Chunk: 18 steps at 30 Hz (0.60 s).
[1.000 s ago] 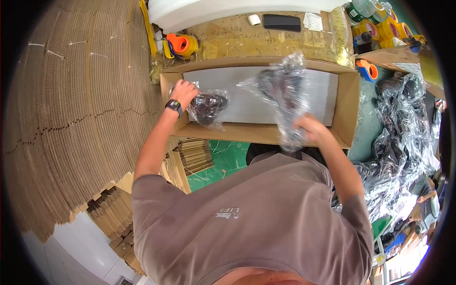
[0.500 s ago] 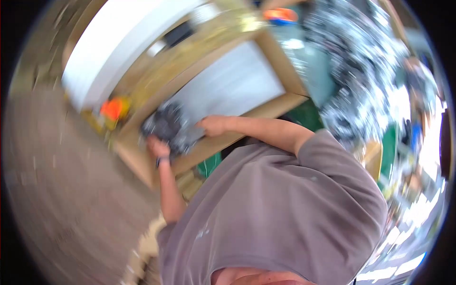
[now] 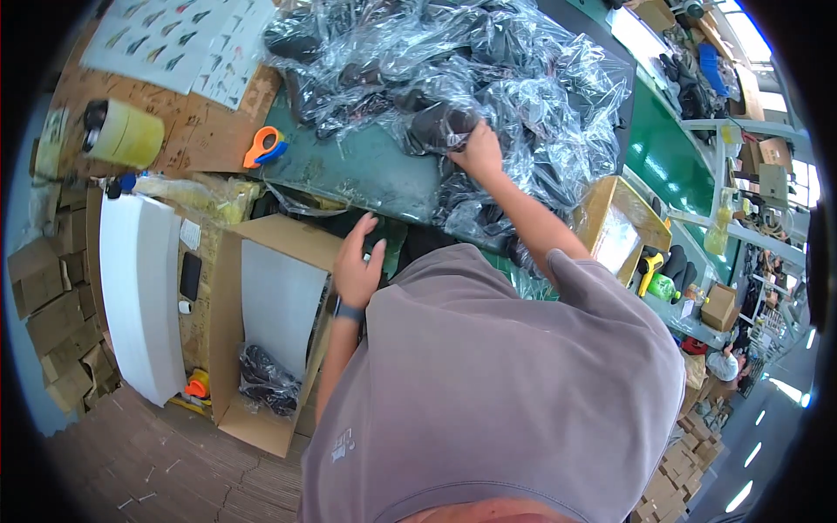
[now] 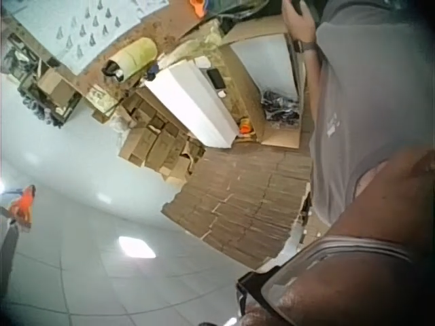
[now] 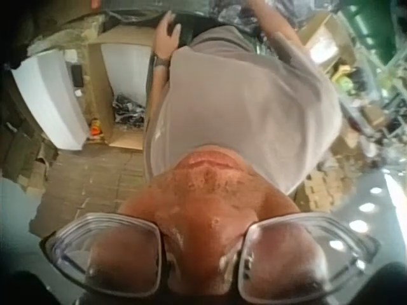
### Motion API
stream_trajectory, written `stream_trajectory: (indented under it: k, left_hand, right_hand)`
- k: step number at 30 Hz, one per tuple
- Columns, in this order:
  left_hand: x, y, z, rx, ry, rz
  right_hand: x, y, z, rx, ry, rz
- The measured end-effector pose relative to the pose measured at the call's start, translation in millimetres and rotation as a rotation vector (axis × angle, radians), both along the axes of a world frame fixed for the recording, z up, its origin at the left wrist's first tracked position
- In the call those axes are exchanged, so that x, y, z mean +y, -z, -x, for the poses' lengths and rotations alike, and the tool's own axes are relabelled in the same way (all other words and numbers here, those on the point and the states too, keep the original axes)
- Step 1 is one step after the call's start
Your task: Pack items into cardboard boxes and seal them with packing tape.
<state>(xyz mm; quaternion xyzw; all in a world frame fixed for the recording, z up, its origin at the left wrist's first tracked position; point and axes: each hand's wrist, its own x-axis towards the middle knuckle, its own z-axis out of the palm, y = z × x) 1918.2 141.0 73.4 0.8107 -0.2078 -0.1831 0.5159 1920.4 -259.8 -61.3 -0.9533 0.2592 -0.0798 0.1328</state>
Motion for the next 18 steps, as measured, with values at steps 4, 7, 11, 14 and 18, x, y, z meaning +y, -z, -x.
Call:
stream_trajectory:
  k: [4, 7, 11, 14, 18]
  left_hand:
    - [-118.7, 74.7, -19.0, 0.581, -0.039, 0.223]
    - [-192.9, 89.9, -17.1, 0.836, -0.420, 0.314]
    - [-203.9, 128.2, -18.6, 1.011, -0.551, 0.705]
    - [-193.0, 93.5, -26.7, 1.033, -0.618, 0.706]
    - [-119.1, 63.6, -18.8, 1.700, -0.404, 1.302]
  right_hand:
    - [13.7, -40.6, -25.8, -0.066, 0.036, -0.237]
    - [40.2, -89.2, -16.0, -0.211, -0.003, -0.546]
    - [41.2, -163.4, 35.4, -0.036, -0.638, -0.672]
    - [-2.8, -180.7, 44.3, -0.023, -0.309, -1.171]
    - [-54.2, -34.5, 44.9, -0.189, 0.282, -0.613]
